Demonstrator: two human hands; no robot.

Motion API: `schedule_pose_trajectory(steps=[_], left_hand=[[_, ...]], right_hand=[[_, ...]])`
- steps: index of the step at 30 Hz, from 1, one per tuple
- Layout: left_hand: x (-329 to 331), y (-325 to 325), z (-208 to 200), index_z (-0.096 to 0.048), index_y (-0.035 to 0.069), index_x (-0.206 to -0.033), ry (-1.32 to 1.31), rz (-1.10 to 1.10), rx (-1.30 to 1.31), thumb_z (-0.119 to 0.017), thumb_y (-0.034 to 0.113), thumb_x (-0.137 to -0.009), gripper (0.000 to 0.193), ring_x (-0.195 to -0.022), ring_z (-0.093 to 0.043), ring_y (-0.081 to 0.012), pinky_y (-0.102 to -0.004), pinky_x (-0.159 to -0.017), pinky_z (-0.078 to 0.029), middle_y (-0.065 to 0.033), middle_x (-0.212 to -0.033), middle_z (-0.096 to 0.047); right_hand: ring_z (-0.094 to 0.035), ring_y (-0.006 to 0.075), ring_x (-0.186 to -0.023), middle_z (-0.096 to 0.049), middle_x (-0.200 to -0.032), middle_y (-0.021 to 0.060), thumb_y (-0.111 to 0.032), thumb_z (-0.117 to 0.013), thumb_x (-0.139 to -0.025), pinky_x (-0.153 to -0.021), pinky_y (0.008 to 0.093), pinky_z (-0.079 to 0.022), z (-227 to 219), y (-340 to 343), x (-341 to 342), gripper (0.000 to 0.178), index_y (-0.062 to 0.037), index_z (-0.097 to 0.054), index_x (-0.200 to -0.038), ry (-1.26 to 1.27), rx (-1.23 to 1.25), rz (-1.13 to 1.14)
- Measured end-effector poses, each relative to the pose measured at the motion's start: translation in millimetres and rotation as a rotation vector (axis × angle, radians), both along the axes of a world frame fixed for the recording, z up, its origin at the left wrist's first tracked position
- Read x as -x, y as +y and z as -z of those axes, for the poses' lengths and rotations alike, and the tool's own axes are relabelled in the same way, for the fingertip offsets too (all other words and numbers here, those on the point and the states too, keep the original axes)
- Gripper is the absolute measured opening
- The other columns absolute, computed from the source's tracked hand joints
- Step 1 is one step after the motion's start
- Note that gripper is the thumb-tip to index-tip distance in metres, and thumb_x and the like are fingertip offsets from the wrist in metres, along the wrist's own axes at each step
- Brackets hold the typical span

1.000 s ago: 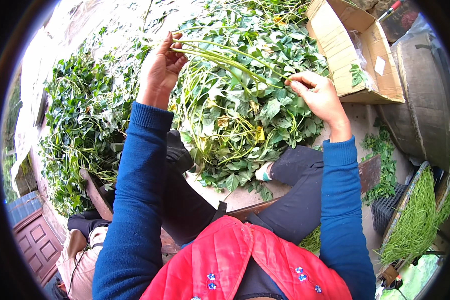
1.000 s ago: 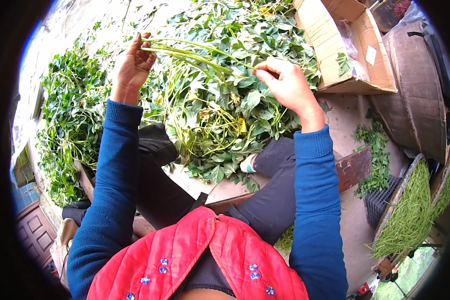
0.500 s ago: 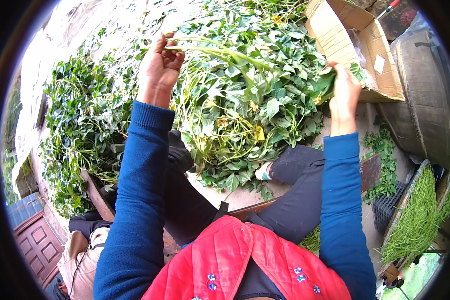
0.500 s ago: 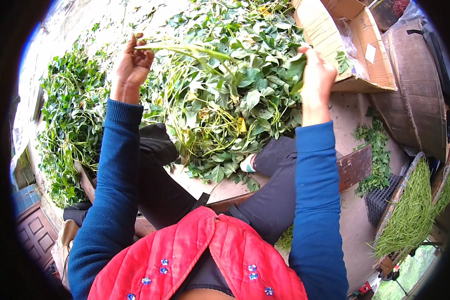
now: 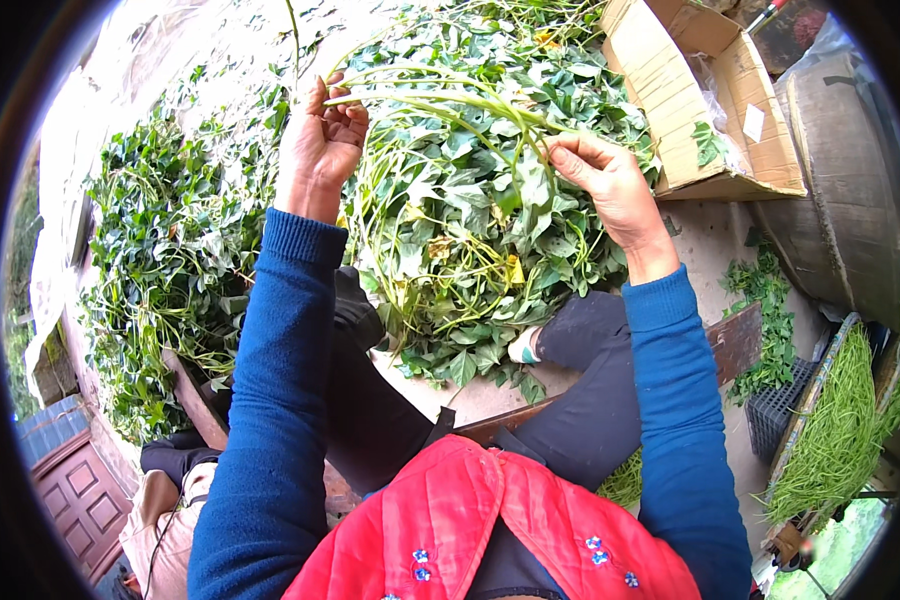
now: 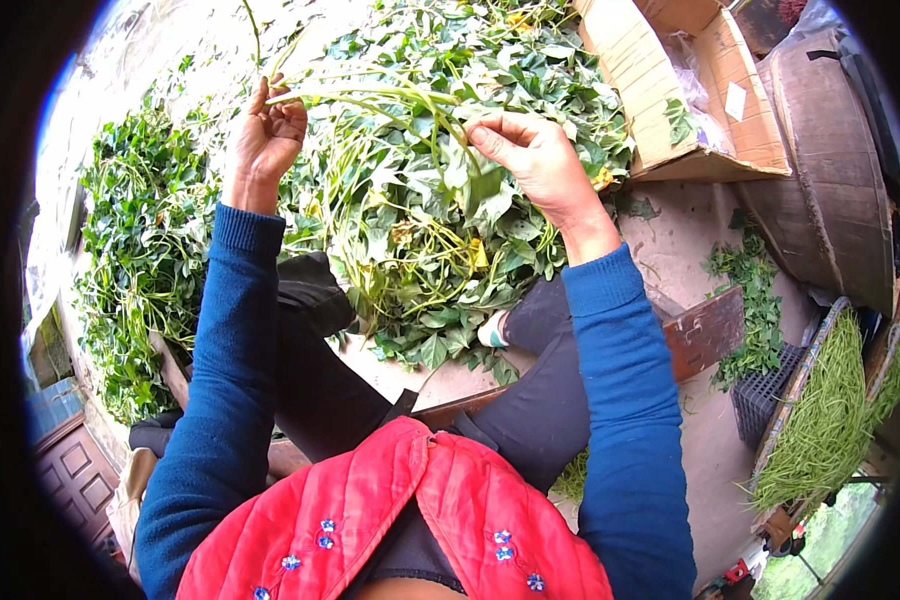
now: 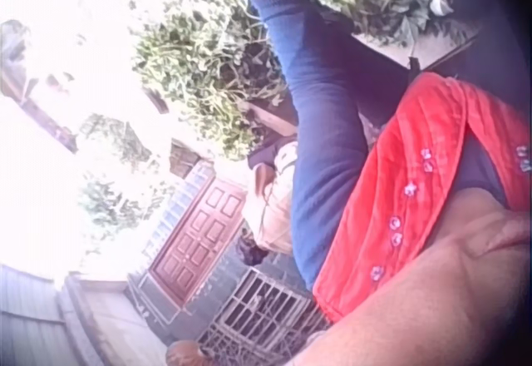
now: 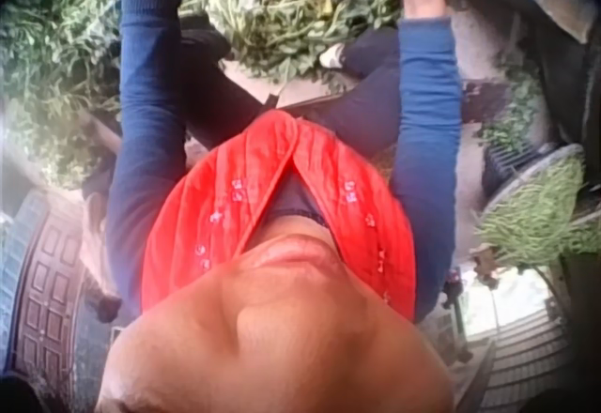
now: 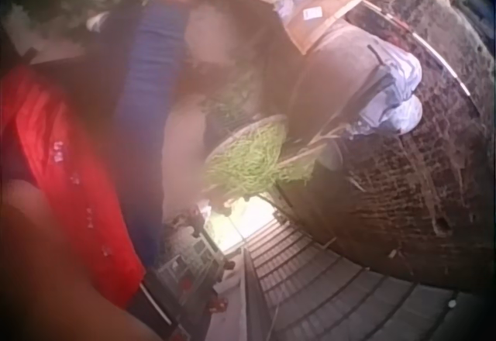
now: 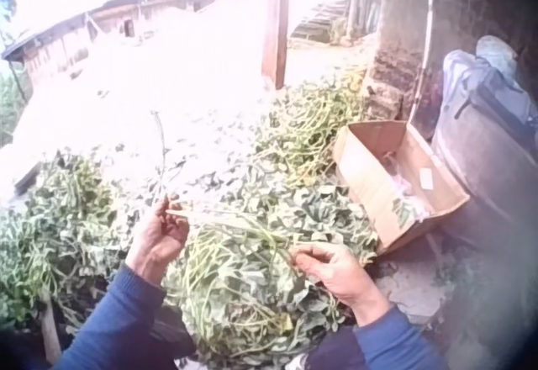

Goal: The person sits cross-legged and repeatedly picks up long green vegetable stems from a large pile. They strip leaves and small branches from the stems by hand and drop the cleaned stems into a cardboard box to the right.

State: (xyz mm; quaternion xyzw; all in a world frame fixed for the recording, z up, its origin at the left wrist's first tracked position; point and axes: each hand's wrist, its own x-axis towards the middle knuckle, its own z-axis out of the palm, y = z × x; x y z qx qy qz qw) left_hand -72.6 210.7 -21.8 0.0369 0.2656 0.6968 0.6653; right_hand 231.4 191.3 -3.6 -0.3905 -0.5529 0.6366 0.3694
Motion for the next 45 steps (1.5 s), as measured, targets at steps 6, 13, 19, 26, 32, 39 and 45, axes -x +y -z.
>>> schedule_pose_trajectory(steps=[6,13,19,26,32,39,45], left_hand=[[7,4,6,-0.054,0.001,-0.098,0.111,-0.121,0.064,-0.05,0.027,-0.092,0.027,-0.063,-0.047,-0.0125,-0.0248,-0.058,-0.046,-0.0036,-0.075,-0.051],[44,6,1,-0.055,0.002,-0.101,0.185,-0.289,-0.012,-0.047,0.027,-0.093,0.028,-0.065,-0.049,-0.0141,-0.0284,-0.063,-0.049,-0.0035,-0.076,-0.052],[50,1,1,-0.054,0.001,-0.101,0.188,-0.24,-0.013,-0.046,0.028,-0.094,0.029,-0.065,-0.049,-0.0145,-0.0288,-0.062,-0.048,-0.0036,-0.076,-0.052],[20,6,2,-0.054,0.002,-0.102,0.22,-0.165,0.017,-0.05,0.031,-0.091,0.03,-0.064,-0.05,-0.0154,-0.0283,-0.062,-0.052,-0.0039,-0.079,-0.054],[23,8,-7,-0.055,0.0,-0.099,0.192,-0.348,0.004,-0.047,0.029,-0.093,0.03,-0.067,-0.05,-0.0138,-0.027,-0.062,-0.051,-0.0046,-0.081,-0.051],[13,4,-2,-0.053,-0.002,-0.102,0.072,-0.214,0.004,-0.051,0.028,-0.092,0.032,-0.065,-0.049,-0.0139,-0.0276,-0.062,-0.052,-0.0059,-0.079,-0.051],[-1,4,5,-0.053,-0.004,-0.103,-0.088,-0.107,-0.023,-0.056,0.025,-0.088,0.032,-0.065,-0.05,-0.0145,-0.0275,-0.062,-0.051,-0.0057,-0.078,-0.052]], right_hand=[[-0.061,0.0116,-0.074,-0.063,-0.094,0.0087,-0.025,-0.057,-0.089,-0.069,0.0237,-0.049,-8,-5,-1,0.043,0.0013,-0.047,-0.121,0.125,0.239,-0.204],[-0.054,0.0058,-0.068,-0.063,-0.076,0.002,-0.015,-0.055,-0.087,-0.064,0.0194,-0.043,-12,4,-30,0.021,0.0,-0.066,-0.096,-0.258,0.082,-0.241],[-0.054,0.0074,-0.064,-0.062,-0.07,0.0012,-0.015,-0.055,-0.084,-0.061,0.0216,-0.042,-7,5,-41,0.02,-0.0001,-0.067,-0.084,-0.637,-0.135,-0.059],[-0.058,0.0102,-0.067,-0.064,-0.076,0.008,-0.011,-0.051,-0.085,-0.061,0.0211,-0.044,7,18,-30,0.022,0.0061,-0.064,-0.085,-0.287,-0.072,0.674],[-0.059,0.0121,-0.071,-0.062,-0.077,0.0078,-0.006,-0.049,-0.085,-0.066,0.0234,-0.046,3,40,-72,0.019,0.0057,-0.063,-0.09,-0.01,-0.12,1.046],[-0.04,0.0322,-0.122,-0.042,-0.131,0.0234,-0.019,-0.068,-0.069,-0.105,0.0388,-0.029,35,18,-11,0.063,-0.003,-0.046,-0.126,-0.727,-0.64,0.226],[-0.054,0.0123,-0.097,-0.061,-0.104,0.0068,-0.007,-0.065,-0.081,-0.087,0.027,-0.041,47,5,21,0.038,-0.0019,-0.053,-0.116,-0.259,-0.304,0.102]])
